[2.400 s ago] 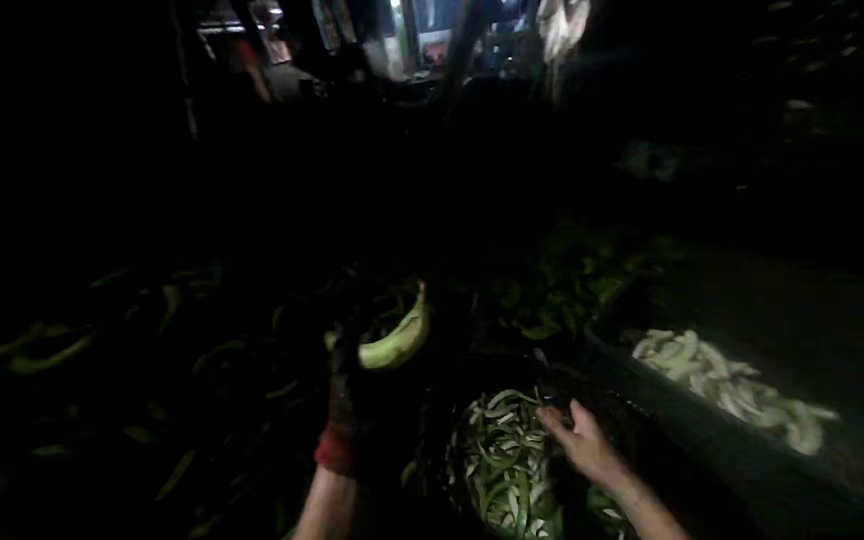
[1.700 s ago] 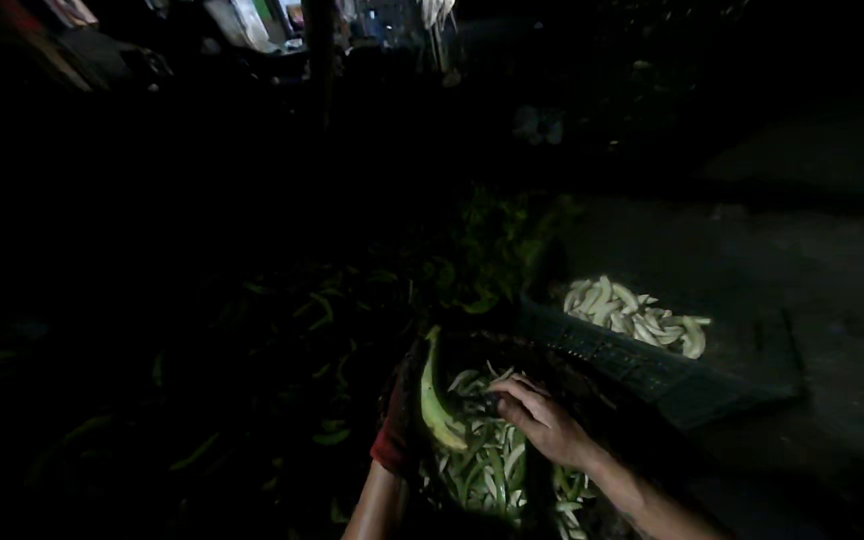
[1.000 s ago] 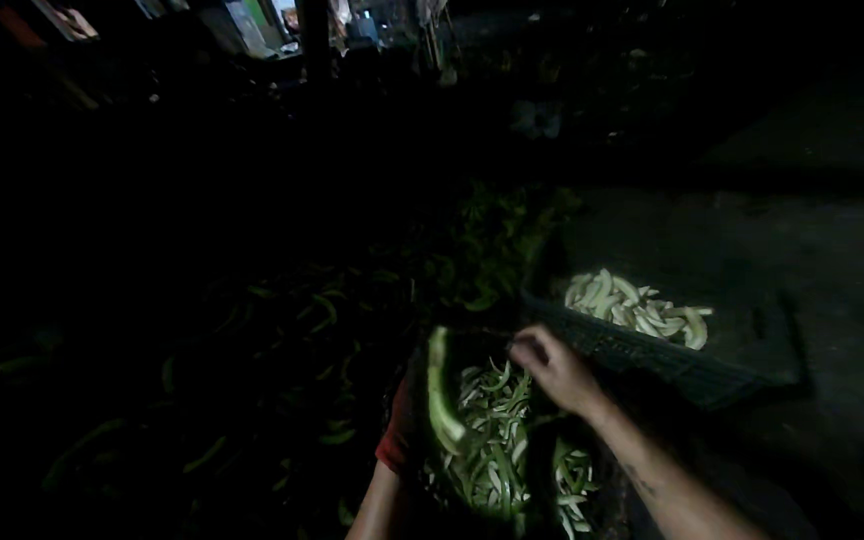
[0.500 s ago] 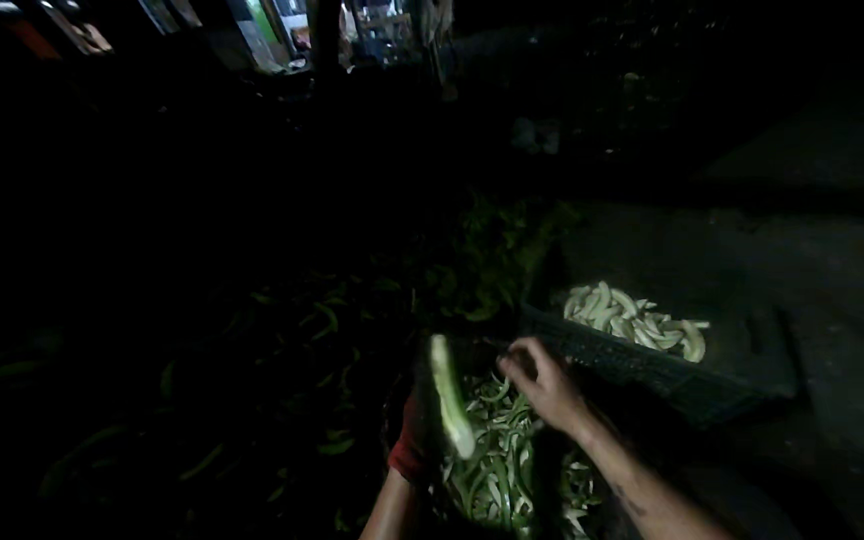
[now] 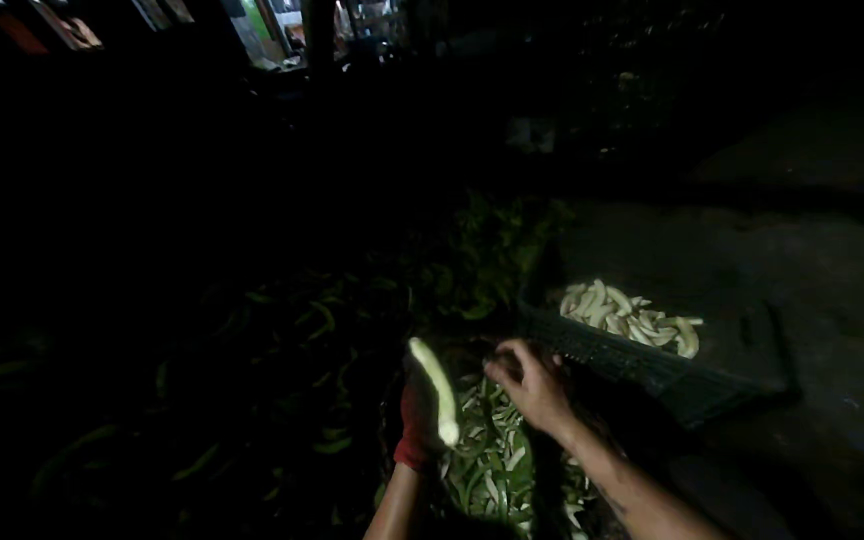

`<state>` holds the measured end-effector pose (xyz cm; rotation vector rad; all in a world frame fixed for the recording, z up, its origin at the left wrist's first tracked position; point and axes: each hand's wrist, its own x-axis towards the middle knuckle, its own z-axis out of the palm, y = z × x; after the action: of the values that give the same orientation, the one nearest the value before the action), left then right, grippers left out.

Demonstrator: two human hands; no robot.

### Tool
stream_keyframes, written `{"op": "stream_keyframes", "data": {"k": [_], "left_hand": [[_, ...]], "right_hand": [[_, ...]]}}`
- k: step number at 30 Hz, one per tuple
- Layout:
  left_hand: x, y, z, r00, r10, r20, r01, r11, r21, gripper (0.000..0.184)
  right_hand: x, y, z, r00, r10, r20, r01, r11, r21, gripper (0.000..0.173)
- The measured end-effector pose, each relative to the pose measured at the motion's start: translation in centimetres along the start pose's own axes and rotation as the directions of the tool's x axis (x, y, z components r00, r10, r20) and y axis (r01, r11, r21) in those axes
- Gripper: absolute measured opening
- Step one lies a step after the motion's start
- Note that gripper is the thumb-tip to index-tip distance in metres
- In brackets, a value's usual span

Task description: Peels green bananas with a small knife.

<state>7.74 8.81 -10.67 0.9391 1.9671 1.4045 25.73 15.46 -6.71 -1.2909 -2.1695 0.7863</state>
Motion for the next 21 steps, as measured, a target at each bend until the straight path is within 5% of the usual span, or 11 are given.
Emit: {"op": "stream_keyframes", "data": {"k": [4,7,9,12,14,17,20,21], "left_hand": [[1.6,-0.2,-0.9,0.988,0.046,-0.150,-0.017,0.982,0.191,0.046],[-1.3,1.8,-0.4,0.992,-0.036,0.120,0.040,0.999,-0.034,0.039],[-2.5,1.8,-0.2,0.922,-0.065,0.382,0.181,0.944,-0.275,0.039],[-2.6,1.1,-0.2,0.818,-0.028,0.574,0.180,0.961,-0.210,0.042],[-2.1,0.9,0.0,0.886,-0.031,0.463,0.092,0.990,-0.111,0.043],[-0.3,-0.9,0.8,0.997,-0.079,0.022,0.082,0.960,-0.268,0.043],[0.9,-0.5,-0.4,0.988,-0.057,-0.144,0.073,0.992,0.107,0.044],[0.4,0.2,-0.3,0.987,-0.067,-0.144,0.082,0.991,0.101,0.044]], "right_hand": [[-3.3,-1.2,1.9,0.981,-0.120,0.149,0.111,0.991,0.072,0.048],[-0.3,0.5,1.3,0.982,-0.056,0.179,0.051,0.998,0.030,0.049],[2.3,2.2,0.3,0.990,-0.001,0.140,0.002,1.000,-0.003,0.052],[3.8,4.1,-0.3,0.993,0.088,0.077,-0.086,0.996,-0.021,0.055],[2.7,2.8,-0.8,0.989,0.119,0.082,-0.117,0.993,-0.034,0.055],[-1.4,0.2,0.4,0.995,-0.026,0.093,0.030,0.999,-0.041,0.052],[-3.6,-0.5,2.3,0.986,-0.160,0.048,0.164,0.982,-0.089,0.051],[-3.2,-0.4,2.3,0.986,-0.165,0.038,0.167,0.984,-0.068,0.050]]}}
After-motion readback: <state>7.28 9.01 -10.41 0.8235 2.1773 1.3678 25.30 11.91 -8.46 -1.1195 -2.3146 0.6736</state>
